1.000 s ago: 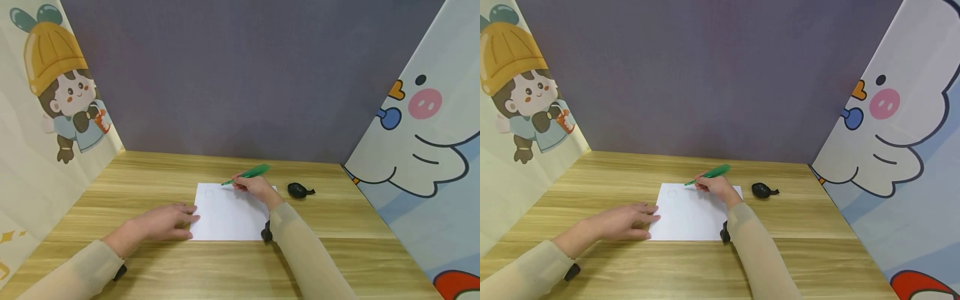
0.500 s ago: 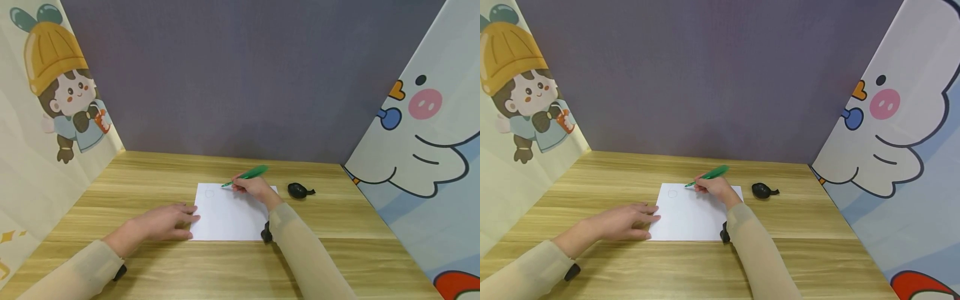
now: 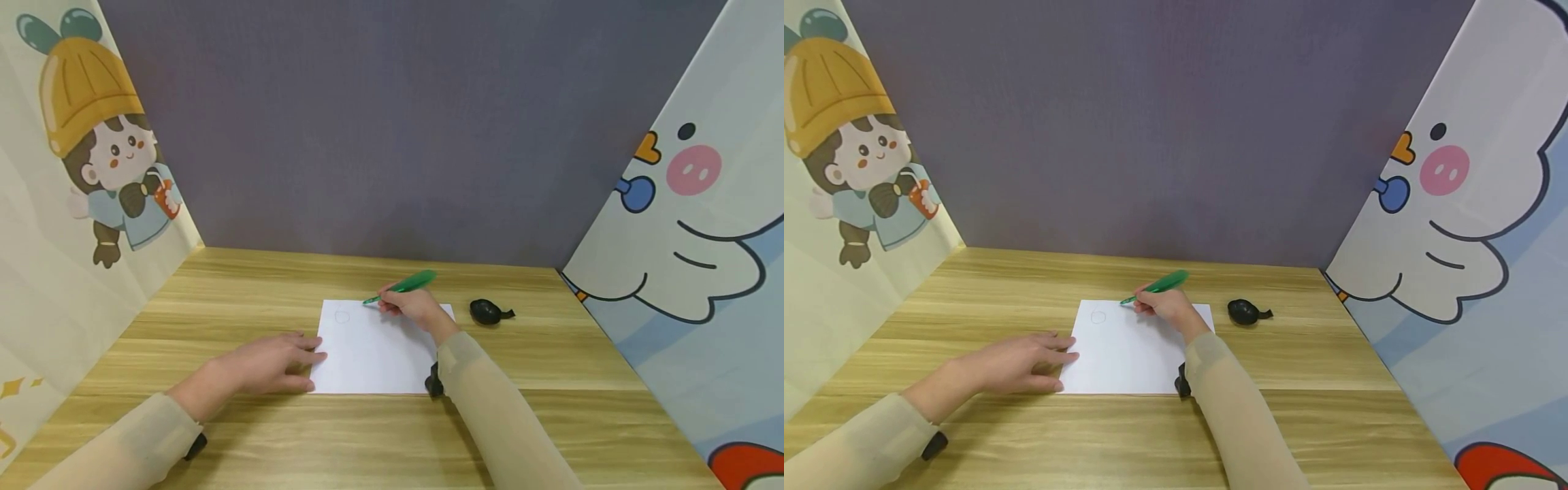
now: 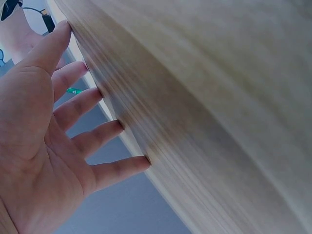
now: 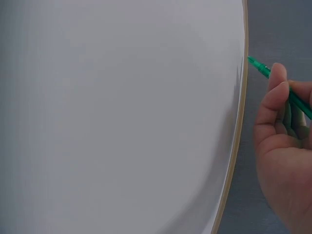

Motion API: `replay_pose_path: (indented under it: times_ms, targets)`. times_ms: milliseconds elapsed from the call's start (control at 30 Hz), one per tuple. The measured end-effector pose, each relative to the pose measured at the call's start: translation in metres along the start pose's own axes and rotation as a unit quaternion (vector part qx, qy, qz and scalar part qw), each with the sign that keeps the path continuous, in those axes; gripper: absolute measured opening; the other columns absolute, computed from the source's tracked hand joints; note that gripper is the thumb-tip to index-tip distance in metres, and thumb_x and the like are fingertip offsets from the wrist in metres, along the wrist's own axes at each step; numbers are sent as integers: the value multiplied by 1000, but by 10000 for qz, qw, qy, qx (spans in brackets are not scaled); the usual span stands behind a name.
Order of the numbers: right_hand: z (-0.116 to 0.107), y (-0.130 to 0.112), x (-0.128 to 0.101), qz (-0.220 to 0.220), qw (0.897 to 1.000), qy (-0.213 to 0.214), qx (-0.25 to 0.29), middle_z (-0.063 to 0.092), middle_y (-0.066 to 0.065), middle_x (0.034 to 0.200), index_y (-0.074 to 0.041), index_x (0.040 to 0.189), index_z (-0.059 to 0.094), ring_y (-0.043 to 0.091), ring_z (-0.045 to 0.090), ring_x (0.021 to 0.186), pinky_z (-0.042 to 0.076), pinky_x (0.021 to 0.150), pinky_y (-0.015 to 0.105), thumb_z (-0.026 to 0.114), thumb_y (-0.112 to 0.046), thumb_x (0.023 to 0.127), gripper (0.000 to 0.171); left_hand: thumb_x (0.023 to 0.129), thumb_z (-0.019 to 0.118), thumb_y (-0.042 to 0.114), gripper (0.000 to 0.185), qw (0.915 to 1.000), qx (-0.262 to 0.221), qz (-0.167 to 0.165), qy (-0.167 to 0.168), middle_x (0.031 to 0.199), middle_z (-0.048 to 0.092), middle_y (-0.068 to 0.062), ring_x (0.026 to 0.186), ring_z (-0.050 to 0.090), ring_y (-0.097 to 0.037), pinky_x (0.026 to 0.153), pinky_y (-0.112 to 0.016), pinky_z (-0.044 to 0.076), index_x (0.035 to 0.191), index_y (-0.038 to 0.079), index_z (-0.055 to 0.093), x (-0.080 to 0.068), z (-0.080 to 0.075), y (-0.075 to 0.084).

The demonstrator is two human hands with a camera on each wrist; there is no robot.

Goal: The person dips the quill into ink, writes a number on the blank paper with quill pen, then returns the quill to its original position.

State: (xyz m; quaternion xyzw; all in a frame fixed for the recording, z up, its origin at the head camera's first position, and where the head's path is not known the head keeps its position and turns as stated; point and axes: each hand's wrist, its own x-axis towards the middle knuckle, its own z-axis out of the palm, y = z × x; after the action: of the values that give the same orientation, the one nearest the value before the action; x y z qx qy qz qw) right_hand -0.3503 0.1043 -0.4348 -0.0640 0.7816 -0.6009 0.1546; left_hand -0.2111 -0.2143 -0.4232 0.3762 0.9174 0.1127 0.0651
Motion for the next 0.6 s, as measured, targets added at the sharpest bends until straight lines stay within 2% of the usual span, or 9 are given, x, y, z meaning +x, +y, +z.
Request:
replay_pose_path:
  times_ms: [400, 600]
  targets:
    - [4, -1, 0, -20, 9999, 111, -71, 83, 10, 102, 4, 129, 76, 8, 76, 83, 62, 80, 23, 70, -14, 108, 28, 105, 72, 47, 60, 10000, 9, -19, 31, 163, 58, -19, 150, 54, -49, 122, -65, 47, 152, 11, 67, -1, -1, 2]
    - [6, -3, -1, -58, 9996, 154, -218, 82, 7, 98, 3, 125, 77, 10, 75, 83, 62, 78, 23, 70, -15, 108, 26, 105, 72, 50, 61, 10000, -24, -3, 45, 163, 58, -19, 150, 54, -50, 122, -66, 46, 152, 10, 67, -1, -1, 2]
